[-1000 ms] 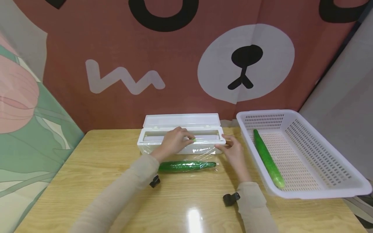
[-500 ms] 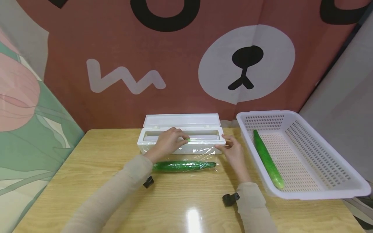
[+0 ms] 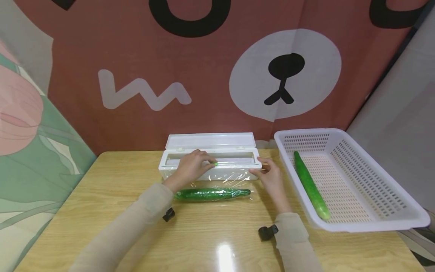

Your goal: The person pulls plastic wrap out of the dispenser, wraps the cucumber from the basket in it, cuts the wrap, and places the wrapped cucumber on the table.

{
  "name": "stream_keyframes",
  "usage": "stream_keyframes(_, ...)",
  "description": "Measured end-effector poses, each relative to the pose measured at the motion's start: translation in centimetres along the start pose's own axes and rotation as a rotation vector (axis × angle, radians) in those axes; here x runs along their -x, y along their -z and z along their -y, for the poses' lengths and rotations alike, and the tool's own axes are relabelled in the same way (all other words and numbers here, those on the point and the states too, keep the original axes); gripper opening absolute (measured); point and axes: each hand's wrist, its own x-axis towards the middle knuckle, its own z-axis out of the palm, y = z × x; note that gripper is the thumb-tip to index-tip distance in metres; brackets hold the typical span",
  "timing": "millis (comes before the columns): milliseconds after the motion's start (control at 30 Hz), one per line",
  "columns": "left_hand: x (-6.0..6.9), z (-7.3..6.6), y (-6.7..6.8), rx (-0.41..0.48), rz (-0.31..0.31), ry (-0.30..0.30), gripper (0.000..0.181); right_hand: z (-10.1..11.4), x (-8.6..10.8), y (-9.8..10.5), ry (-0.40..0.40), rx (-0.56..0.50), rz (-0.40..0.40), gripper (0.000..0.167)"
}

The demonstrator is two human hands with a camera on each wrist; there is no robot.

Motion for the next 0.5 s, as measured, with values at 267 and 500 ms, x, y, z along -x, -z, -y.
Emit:
stream_keyframes(267, 0.22, 0.25, 0.03, -0.015, 0.002, -0.005, 0.016, 0.24, 0.24, -0.02, -0.003, -0.002, 0.008, 0.049)
stream_keyframes(500, 0.16, 0.35, 0.19, -0.023, -0.005, -0.027, 0.017, 0.06, 0.06, 0.07, 0.004, -0.005, -0.003, 0.049)
